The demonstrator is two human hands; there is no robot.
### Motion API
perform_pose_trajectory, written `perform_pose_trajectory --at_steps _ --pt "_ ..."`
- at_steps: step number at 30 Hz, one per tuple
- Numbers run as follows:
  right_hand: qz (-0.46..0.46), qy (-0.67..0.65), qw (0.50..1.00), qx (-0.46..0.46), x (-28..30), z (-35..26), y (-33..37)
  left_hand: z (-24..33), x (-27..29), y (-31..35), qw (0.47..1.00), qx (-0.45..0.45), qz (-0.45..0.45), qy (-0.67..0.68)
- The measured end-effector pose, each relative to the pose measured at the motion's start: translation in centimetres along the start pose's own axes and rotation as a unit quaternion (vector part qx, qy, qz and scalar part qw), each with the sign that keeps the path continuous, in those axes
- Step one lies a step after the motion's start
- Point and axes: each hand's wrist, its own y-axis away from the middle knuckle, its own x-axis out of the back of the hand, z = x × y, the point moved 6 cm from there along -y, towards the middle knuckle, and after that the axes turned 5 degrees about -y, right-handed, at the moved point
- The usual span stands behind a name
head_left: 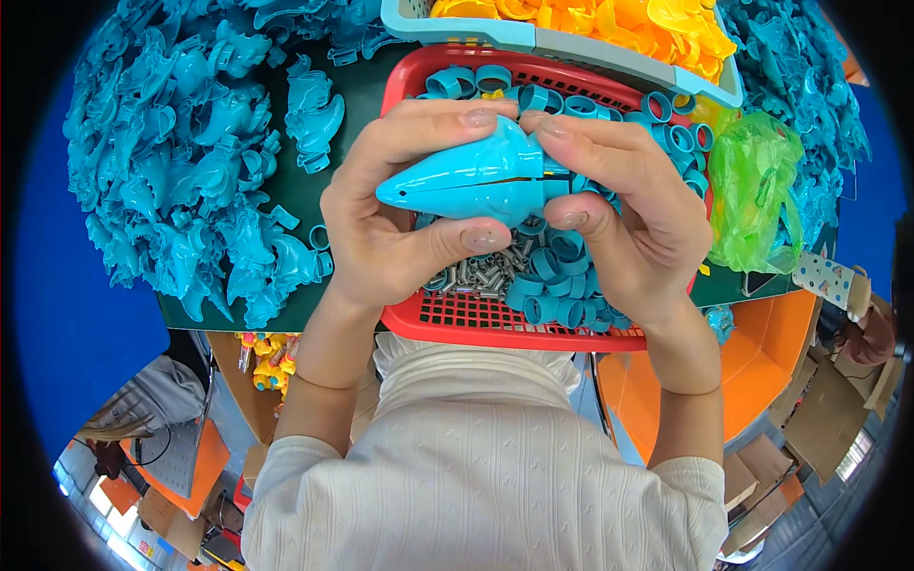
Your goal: Assembling small plastic dinosaur toys by inserting yellow parts into blue shells.
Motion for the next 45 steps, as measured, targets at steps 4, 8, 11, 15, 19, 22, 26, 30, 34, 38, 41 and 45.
perform_pose_trajectory --at_steps 4,8,11,15,19,22,26,30,34,38,41,45 --pt "-0.014 -0.066 0.997 -0.028 -0.3 0.9 -0.2 0.0 -0.1 0.0 1.000 0.005 0.017 0.025" --pt "0.045 -0.180 0.980 -0.071 -0.6 1.2 0.1 0.0 -0.3 -0.1 0.999 -0.017 0.037 0.015" --pt "0.025 -0.163 0.985 -0.058 -0.4 1.2 0.4 0.6 -0.4 -0.3 0.998 -0.022 0.017 -0.052" --pt "0.041 -0.095 0.995 0.000 0.0 0.6 0.4 0.7 -0.9 -0.4 0.991 -0.047 -0.010 -0.127" --pt "0.035 -0.040 0.998 0.030 0.6 0.2 0.7 1.2 -0.9 -0.3 0.989 -0.066 -0.028 -0.129" --pt "0.001 -0.035 0.998 0.043 0.3 0.1 0.9 1.5 -0.9 -0.2 0.987 -0.075 -0.028 -0.139" --pt "-0.007 -0.035 0.997 0.063 0.4 -0.2 0.7 1.5 -0.9 -0.2 0.986 -0.103 -0.014 -0.131" --pt "-0.009 -0.046 0.998 0.052 0.5 -0.1 0.4 1.4 -0.7 0.0 0.990 -0.066 -0.018 -0.120" --pt "-0.035 -0.041 0.999 0.006 0.3 0.4 -0.1 0.1 -0.7 -0.1 0.999 -0.018 -0.003 -0.032" --pt "-0.043 -0.049 0.998 0.024 0.5 0.6 0.1 0.8 -0.6 -0.5 0.981 -0.106 -0.036 -0.156" --pt "-0.061 -0.028 0.997 0.032 0.4 0.5 0.3 0.8 -1.0 -0.3 0.983 -0.071 -0.104 -0.137" --pt "0.016 -0.044 0.999 -0.007 0.2 0.4 0.2 0.2 -0.6 -0.3 0.997 -0.014 -0.068 -0.034"
